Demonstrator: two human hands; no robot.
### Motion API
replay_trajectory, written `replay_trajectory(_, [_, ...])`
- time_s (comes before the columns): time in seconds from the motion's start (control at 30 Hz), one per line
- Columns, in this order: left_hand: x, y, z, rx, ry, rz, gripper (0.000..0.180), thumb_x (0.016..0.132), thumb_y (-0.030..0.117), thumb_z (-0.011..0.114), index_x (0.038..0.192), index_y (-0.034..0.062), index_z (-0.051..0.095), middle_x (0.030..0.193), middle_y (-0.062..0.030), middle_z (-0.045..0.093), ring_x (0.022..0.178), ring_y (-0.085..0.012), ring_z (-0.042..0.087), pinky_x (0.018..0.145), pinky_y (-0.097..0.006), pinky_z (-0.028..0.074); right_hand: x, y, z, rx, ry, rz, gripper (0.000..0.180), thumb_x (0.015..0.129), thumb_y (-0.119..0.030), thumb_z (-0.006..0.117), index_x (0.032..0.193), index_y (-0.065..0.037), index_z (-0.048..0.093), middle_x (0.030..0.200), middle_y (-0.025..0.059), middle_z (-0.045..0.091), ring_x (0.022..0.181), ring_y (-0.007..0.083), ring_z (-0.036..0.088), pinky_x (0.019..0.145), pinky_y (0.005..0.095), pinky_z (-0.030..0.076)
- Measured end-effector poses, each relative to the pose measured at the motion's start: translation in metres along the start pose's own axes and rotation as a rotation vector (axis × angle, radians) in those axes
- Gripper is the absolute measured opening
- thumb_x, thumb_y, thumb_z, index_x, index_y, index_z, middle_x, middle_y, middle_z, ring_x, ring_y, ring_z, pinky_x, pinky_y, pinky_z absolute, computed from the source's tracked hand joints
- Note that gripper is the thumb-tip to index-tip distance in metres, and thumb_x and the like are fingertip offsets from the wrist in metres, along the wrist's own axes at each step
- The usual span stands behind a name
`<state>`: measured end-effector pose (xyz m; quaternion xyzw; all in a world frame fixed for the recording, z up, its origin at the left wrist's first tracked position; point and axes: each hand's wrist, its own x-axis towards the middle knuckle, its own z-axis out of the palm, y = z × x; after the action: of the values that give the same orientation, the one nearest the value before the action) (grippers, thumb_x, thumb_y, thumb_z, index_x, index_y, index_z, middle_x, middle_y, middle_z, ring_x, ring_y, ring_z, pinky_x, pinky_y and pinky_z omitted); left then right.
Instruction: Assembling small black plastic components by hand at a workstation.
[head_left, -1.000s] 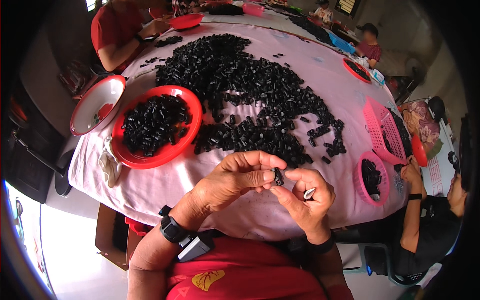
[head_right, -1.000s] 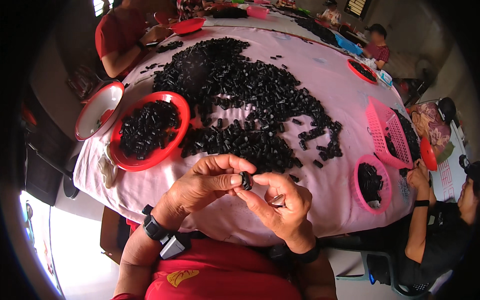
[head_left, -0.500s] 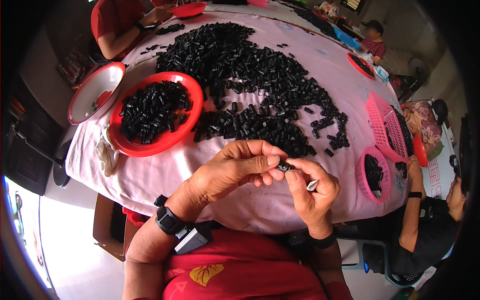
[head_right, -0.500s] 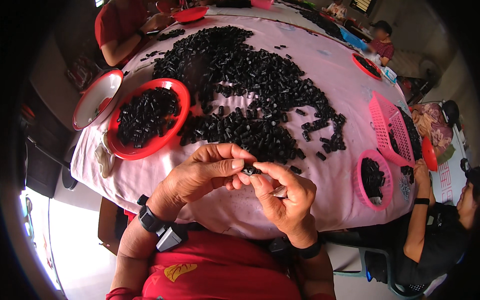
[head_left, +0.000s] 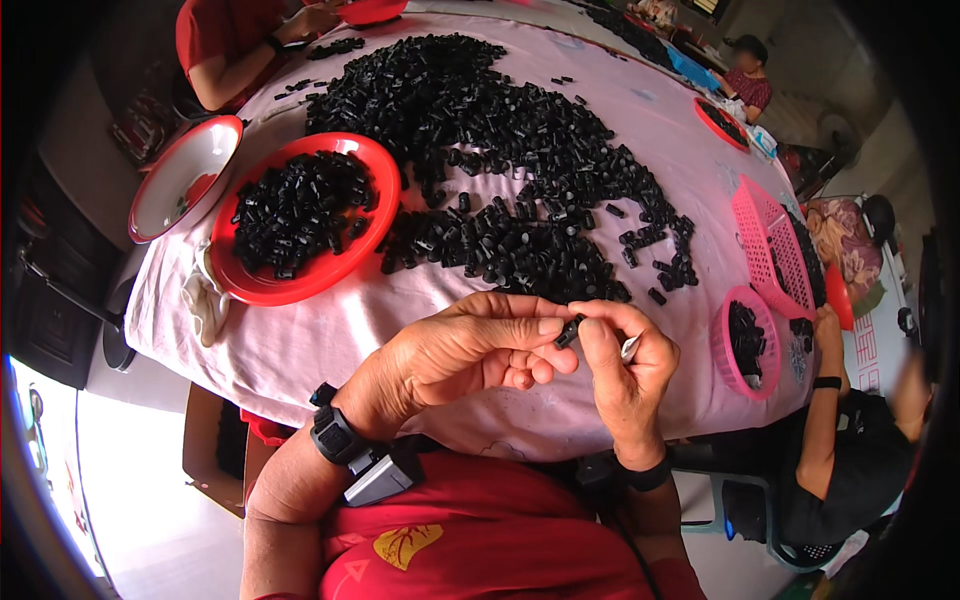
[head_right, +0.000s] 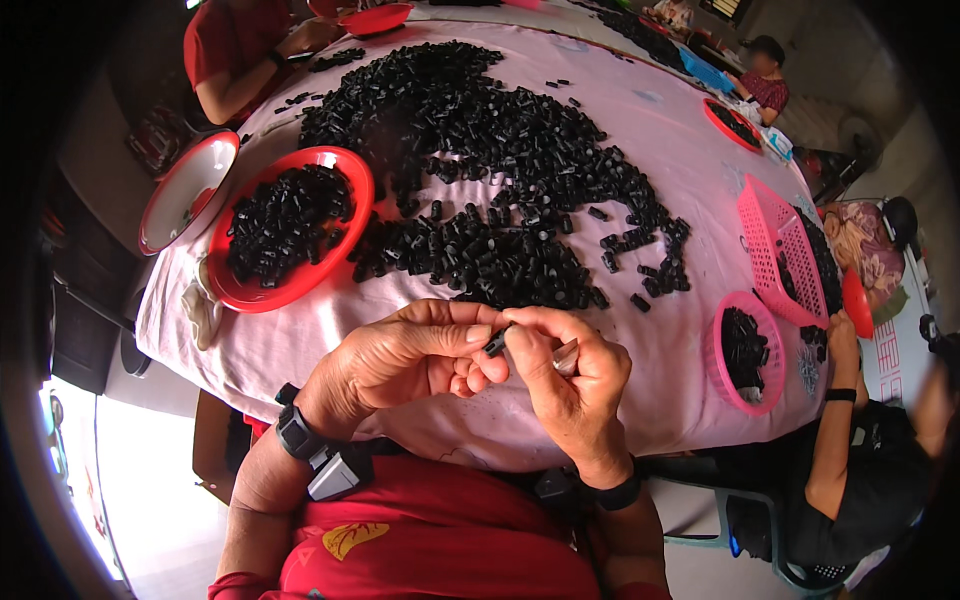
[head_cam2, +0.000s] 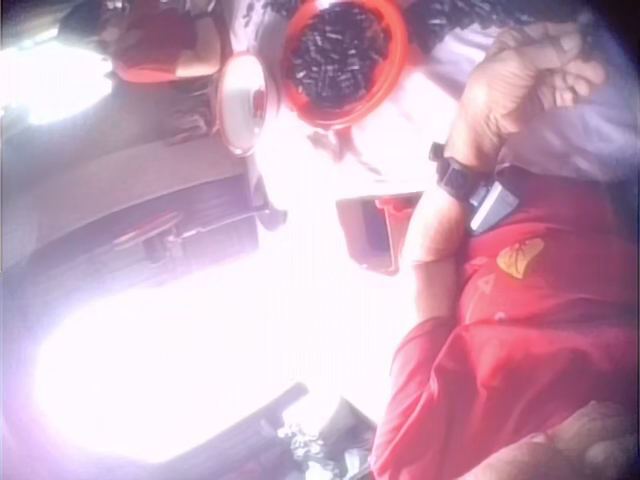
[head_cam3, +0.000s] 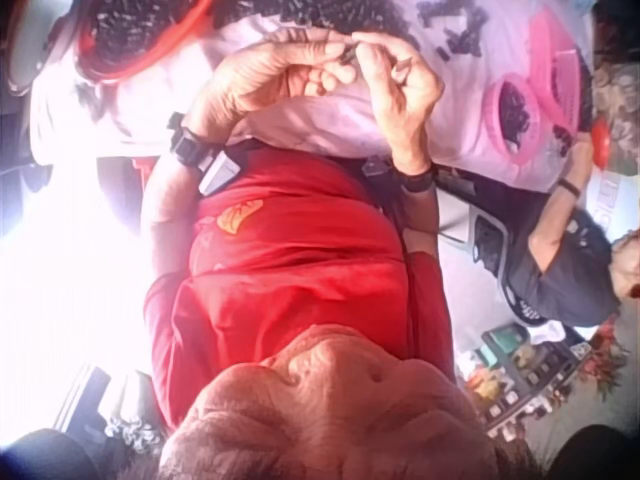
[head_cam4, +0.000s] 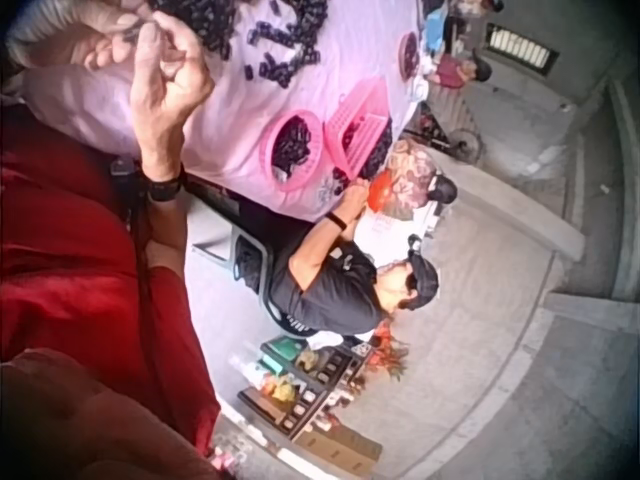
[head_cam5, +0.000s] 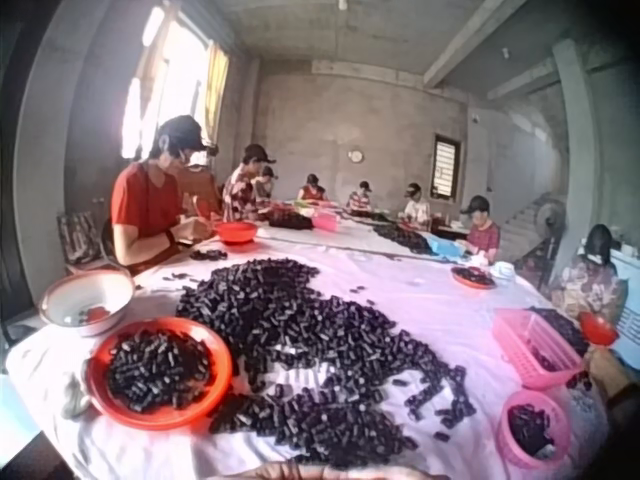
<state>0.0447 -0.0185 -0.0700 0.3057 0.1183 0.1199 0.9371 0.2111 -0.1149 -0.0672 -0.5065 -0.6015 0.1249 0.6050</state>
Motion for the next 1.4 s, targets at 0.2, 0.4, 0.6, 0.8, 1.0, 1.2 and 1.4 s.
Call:
replay_trajectory(0.2, [0.001, -0.001, -0.005, 0.053, -0.023, -0.005, 0.023, 0.094, 0.014, 0.059, 0.114, 0.0014, 0.06, 0.094, -0.0123, 0.069, 0.077, -0.0146, 0.066, 0.068, -0.023, 0.051, -0.002, 0.001, -0.002, 0.111, -0.094, -0.011, 0.021, 0.087, -0.005, 0.068, 0.105, 0.004, 0.063, 0.07, 0.0038, 0.066, 0.058, 0.0017, 0.057, 0.049, 0.0172, 0.042])
replay_trajectory(0.4, [0.001, -0.002, -0.003, 0.101, -0.014, -0.008, 0.023, 0.095, 0.016, 0.058, 0.112, 0.0013, 0.06, 0.093, -0.0114, 0.069, 0.076, -0.013, 0.065, 0.068, -0.022, 0.05, 0.001, -0.004, 0.0, 0.0, -0.066, 0.012, 0.015, 0.088, -0.007, 0.067, 0.1, 0.003, 0.066, 0.07, 0.0031, 0.066, 0.059, 0.0035, 0.058, 0.052, 0.018, 0.044])
replay_trajectory(0.6, [0.002, 0.005, -0.009, 0.119, 0.043, 0.144, 0.02, 0.095, 0.021, 0.058, 0.105, 0.0048, 0.059, 0.088, -0.0056, 0.067, 0.072, -0.0116, 0.062, 0.067, -0.024, 0.05, -0.001, 0.0, -0.002, 0.035, 0.008, 0.105, 0.016, 0.087, -0.006, 0.068, 0.102, 0.0, 0.066, 0.06, -0.0079, 0.048, 0.053, -0.0003, 0.038, 0.051, 0.0184, 0.032])
replay_trajectory(0.8, [-0.031, 0.065, -0.078, -0.294, 0.167, 0.693, 0.019, 0.095, 0.017, 0.055, 0.106, 0.0026, 0.054, 0.094, -0.0072, 0.067, 0.073, -0.0151, 0.063, 0.065, -0.026, 0.051, 0.0, 0.007, 0.0, 0.069, 0.009, 0.145, 0.017, 0.088, -0.007, 0.067, 0.104, -0.001, 0.064, 0.06, -0.0113, 0.032, 0.054, 0.0001, 0.027, 0.051, 0.0174, 0.025])
replay_trajectory(1.0, [-0.058, 0.091, -0.074, -0.352, 0.462, 0.794, 0.032, 0.094, 0.019, 0.056, 0.114, -0.0053, 0.052, 0.105, -0.0136, 0.066, 0.081, -0.0181, 0.065, 0.068, -0.028, 0.053, 0.002, 0.006, 0.0, 0.032, 0.0, 0.187, 0.021, 0.09, -0.013, 0.065, 0.108, -0.002, 0.061, 0.065, -0.01, 0.036, 0.057, 0.0008, 0.029, 0.054, 0.0182, 0.027])
replay_trajectory(1.2, [-0.019, 0.047, -0.061, 1.195, 0.495, 0.632, 0.027, 0.086, 0.021, 0.068, 0.105, 0.0027, 0.068, 0.091, -0.006, 0.067, 0.075, -0.0164, 0.062, 0.068, -0.031, 0.05, 0.0, 0.005, -0.008, 0.179, -0.048, 0.254, 0.024, 0.095, -0.017, 0.055, 0.114, -0.002, 0.055, 0.076, -0.0058, 0.043, 0.065, 0.0022, 0.034, 0.059, 0.0189, 0.03])
replay_trajectory(1.4, [-0.001, 0.026, -0.05, 1.861, 0.744, 0.512, 0.036, 0.076, 0.019, 0.075, 0.109, 0.0079, 0.066, 0.092, -0.0121, 0.06, 0.081, -0.0272, 0.063, 0.074, -0.037, 0.05, 0.001, 0.001, -0.003, 0.184, -0.071, 0.281, 0.019, 0.097, -0.016, 0.051, 0.109, -0.001, 0.055, 0.076, -0.0061, 0.043, 0.066, 0.0019, 0.033, 0.059, 0.0189, 0.03])
